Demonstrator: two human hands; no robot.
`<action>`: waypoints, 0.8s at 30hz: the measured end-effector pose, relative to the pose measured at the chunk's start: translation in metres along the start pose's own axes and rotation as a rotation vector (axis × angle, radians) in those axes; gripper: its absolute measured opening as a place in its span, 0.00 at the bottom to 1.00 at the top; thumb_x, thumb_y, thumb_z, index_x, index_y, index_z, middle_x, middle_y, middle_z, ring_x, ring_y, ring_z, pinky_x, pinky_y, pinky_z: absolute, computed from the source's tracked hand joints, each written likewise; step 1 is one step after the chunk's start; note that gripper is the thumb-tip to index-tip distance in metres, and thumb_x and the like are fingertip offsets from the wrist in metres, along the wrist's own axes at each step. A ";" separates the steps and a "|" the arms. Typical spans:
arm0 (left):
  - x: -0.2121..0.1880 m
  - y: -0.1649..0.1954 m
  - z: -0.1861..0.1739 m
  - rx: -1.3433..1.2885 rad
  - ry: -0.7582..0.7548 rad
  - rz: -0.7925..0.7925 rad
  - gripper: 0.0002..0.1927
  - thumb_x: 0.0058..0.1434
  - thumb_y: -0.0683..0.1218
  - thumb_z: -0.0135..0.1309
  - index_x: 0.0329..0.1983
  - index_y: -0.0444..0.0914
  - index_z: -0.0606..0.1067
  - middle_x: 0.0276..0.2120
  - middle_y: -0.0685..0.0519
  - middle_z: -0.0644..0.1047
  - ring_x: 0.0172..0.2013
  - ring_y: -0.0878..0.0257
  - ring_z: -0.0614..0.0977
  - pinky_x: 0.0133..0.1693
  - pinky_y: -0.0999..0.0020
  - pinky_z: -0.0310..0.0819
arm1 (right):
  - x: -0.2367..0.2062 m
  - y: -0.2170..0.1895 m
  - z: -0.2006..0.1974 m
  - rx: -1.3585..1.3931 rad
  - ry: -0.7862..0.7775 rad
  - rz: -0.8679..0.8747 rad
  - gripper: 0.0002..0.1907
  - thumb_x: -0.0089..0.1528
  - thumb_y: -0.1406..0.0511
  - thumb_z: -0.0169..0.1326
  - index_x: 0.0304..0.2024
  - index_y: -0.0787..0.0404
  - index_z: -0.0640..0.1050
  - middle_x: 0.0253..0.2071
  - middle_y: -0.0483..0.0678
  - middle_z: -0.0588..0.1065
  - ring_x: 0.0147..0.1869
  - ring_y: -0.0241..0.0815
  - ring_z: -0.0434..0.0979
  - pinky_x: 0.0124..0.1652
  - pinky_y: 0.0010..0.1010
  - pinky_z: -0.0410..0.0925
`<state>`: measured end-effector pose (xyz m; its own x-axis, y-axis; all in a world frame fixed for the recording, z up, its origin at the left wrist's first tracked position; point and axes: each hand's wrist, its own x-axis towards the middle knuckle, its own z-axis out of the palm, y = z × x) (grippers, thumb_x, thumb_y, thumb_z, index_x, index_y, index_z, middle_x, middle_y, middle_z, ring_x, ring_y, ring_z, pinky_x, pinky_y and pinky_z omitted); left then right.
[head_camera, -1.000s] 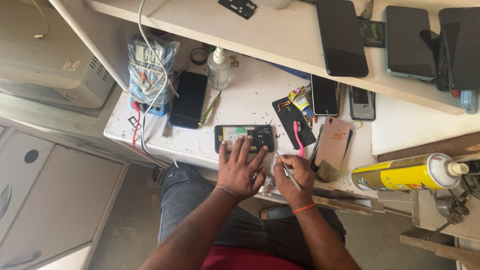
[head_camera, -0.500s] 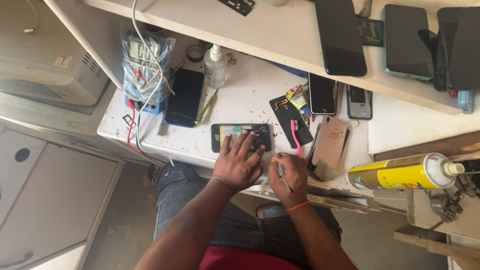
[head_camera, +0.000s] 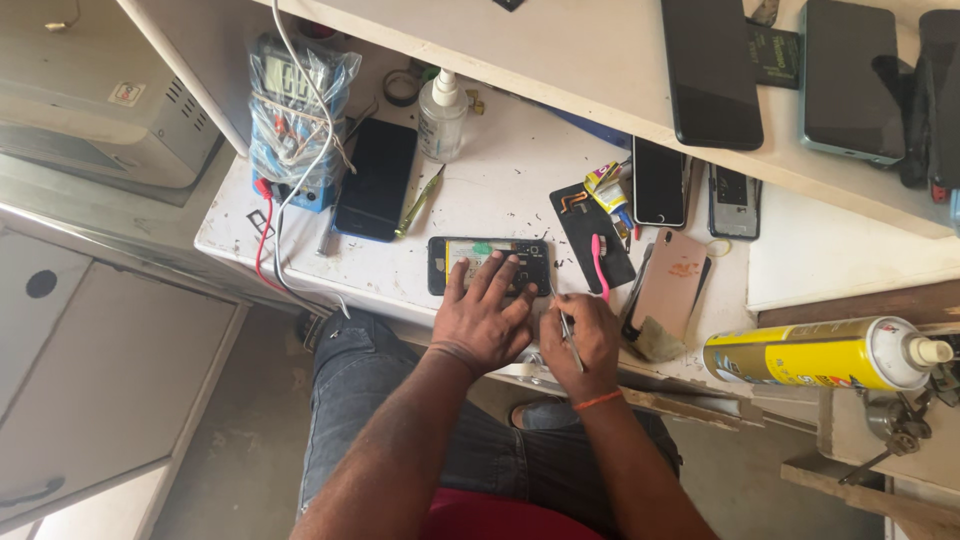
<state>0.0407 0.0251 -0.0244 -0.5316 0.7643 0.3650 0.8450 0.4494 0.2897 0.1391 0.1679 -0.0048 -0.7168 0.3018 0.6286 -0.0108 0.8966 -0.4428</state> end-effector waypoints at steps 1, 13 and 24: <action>0.000 0.000 0.000 0.001 0.006 -0.003 0.28 0.56 0.60 0.54 0.60 0.50 0.75 0.69 0.44 0.65 0.70 0.47 0.63 0.66 0.32 0.49 | -0.001 -0.001 -0.001 -0.019 -0.008 0.008 0.08 0.58 0.73 0.61 0.37 0.63 0.75 0.35 0.54 0.78 0.39 0.57 0.78 0.41 0.46 0.70; -0.002 -0.001 0.001 -0.008 0.039 0.014 0.27 0.58 0.60 0.53 0.60 0.50 0.75 0.68 0.43 0.66 0.70 0.47 0.64 0.66 0.31 0.50 | 0.012 0.003 0.010 -0.039 0.011 0.085 0.06 0.61 0.70 0.62 0.38 0.62 0.77 0.37 0.55 0.79 0.41 0.57 0.80 0.40 0.43 0.73; -0.001 -0.001 0.000 -0.002 0.028 0.021 0.27 0.56 0.59 0.54 0.59 0.49 0.75 0.68 0.42 0.66 0.70 0.47 0.64 0.65 0.31 0.51 | 0.026 0.020 0.025 0.020 0.017 0.080 0.06 0.63 0.69 0.62 0.38 0.64 0.76 0.37 0.56 0.79 0.41 0.55 0.82 0.41 0.41 0.73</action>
<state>0.0403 0.0240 -0.0249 -0.5152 0.7605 0.3953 0.8559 0.4324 0.2838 0.1028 0.1850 -0.0135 -0.7042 0.3781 0.6009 0.0323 0.8626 -0.5049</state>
